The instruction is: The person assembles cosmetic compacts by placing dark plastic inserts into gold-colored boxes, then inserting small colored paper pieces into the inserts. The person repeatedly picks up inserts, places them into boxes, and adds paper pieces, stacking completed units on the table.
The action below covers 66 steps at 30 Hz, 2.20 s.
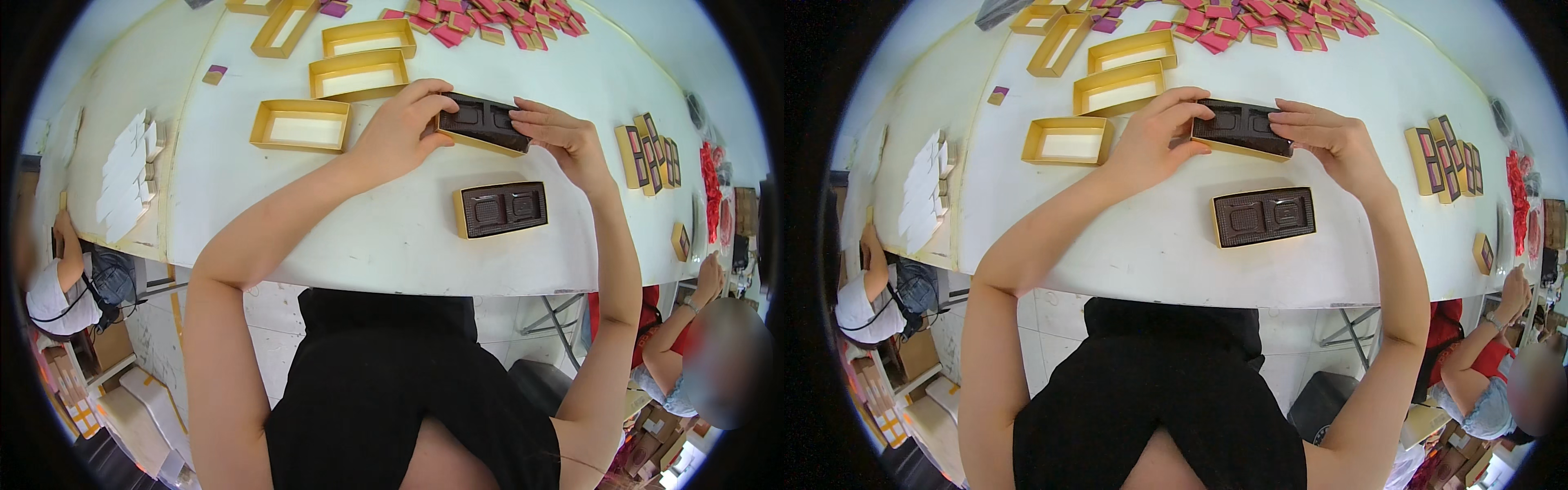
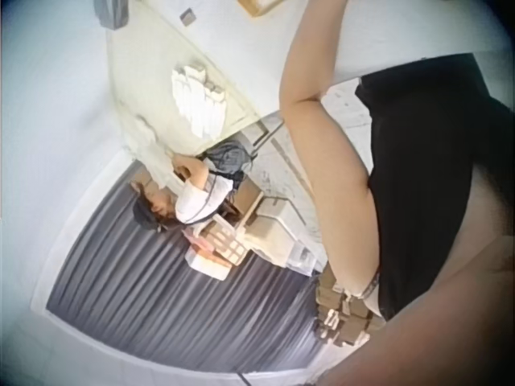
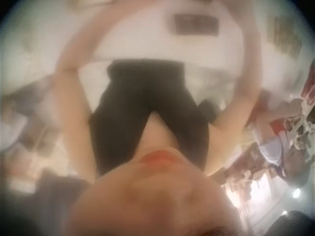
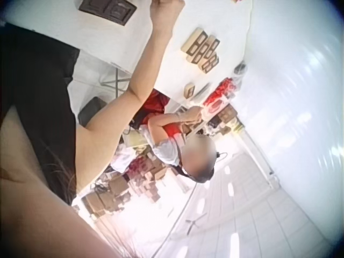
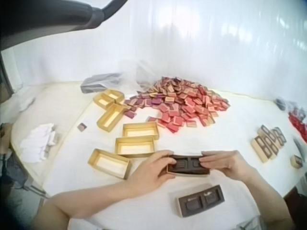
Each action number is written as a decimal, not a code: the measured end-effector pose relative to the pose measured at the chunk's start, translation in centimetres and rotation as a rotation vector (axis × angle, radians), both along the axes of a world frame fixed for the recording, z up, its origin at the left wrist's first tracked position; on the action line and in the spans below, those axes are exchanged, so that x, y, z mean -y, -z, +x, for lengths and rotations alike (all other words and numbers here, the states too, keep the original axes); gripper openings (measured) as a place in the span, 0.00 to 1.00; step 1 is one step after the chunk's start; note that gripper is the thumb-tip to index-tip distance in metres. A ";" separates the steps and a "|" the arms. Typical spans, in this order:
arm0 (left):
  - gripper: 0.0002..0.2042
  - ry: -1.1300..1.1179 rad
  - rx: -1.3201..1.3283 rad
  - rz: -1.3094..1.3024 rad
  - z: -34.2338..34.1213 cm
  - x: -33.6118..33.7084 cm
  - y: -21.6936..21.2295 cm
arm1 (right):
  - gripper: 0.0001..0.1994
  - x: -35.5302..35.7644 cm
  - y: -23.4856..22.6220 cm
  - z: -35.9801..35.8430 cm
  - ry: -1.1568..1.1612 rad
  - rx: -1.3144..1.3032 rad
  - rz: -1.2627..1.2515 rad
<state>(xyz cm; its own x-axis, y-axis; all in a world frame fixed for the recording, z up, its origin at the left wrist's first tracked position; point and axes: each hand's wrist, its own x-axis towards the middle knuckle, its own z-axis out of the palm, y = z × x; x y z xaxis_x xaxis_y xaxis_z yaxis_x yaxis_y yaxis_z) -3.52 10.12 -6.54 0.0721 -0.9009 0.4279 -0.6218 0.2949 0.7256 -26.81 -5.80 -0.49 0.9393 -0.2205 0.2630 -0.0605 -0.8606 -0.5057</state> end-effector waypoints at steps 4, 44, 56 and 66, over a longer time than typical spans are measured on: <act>0.18 -0.044 0.018 0.040 -0.7 -0.3 -0.6 | 0.18 -1.7 0.0 -0.1 0.029 0.056 -0.183; 0.17 -0.845 0.429 0.334 24.1 -10.5 -2.7 | 0.31 -2.3 -1.3 2.1 -0.043 -0.360 -0.083; 0.25 0.213 0.512 -0.126 7.4 0.6 -9.0 | 0.13 1.1 -1.5 4.0 0.359 0.083 -0.097; 0.26 -0.104 0.397 -0.022 0.7 1.3 -3.4 | 0.10 10.2 6.6 11.0 0.434 0.160 -0.363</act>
